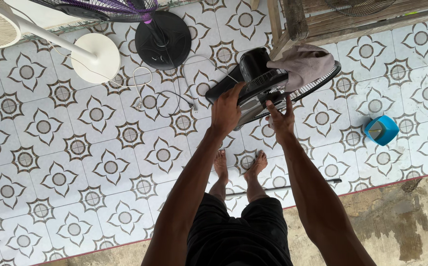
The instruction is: The person assembles a standing fan by attaching the front grille, securing the fan blades, and wiping the blades with a cloth. The person then attaches the rear grille and adjusts the fan head.
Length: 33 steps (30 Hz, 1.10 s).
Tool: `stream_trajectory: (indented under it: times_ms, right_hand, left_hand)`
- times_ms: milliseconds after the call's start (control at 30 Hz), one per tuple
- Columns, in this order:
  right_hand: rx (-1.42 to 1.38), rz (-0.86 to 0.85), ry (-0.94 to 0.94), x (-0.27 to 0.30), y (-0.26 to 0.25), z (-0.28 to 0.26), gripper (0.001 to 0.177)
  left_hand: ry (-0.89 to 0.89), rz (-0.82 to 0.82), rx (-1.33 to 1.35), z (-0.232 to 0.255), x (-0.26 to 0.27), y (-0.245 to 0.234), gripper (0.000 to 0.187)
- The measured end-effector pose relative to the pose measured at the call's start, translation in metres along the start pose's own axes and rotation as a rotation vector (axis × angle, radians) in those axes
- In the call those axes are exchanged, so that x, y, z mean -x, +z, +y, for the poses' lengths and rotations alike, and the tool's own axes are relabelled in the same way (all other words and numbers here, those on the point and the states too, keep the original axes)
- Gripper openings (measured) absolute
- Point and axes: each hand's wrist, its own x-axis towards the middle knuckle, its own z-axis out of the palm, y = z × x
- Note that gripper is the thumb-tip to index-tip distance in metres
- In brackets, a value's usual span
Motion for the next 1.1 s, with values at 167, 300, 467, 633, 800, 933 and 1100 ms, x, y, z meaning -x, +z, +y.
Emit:
stream_trajectory:
  times_ms: [167, 300, 467, 633, 800, 933, 1100]
  right_hand:
    - [-0.203, 0.077, 0.065, 0.005, -0.018, 0.023, 0.09]
    - [-0.609, -0.025, 0.197, 0.015, -0.044, 0.048, 0.053]
    - [-0.821, -0.184, 0.195, 0.025, -0.057, 0.052, 0.04]
    - [-0.835, -0.099, 0.18, 0.018, -0.058, 0.05, 0.045]
    - [-0.755, -0.258, 0.019, 0.009, -0.057, 0.054, 0.063]
    - [-0.646, -0.309, -0.051, 0.01, -0.052, 0.043, 0.061]
    - [-0.435, -0.179, 0.036, 0.006, -0.045, 0.028, 0.062]
  left_hand:
    - [-0.055, -0.031, 0.012, 0.002, -0.002, 0.001, 0.068]
    - [0.011, 0.021, 0.04, 0.0, 0.0, 0.003, 0.058]
    - [0.227, 0.107, 0.004, 0.003, 0.012, -0.002, 0.063]
    - [0.277, 0.146, -0.123, 0.003, 0.023, -0.003, 0.058]
    - [0.271, 0.179, -0.239, -0.006, 0.025, 0.006, 0.058]
    - [0.195, 0.189, -0.244, -0.009, 0.028, 0.012, 0.058]
    - [0.17, 0.219, -0.224, -0.003, 0.03, 0.011, 0.06]
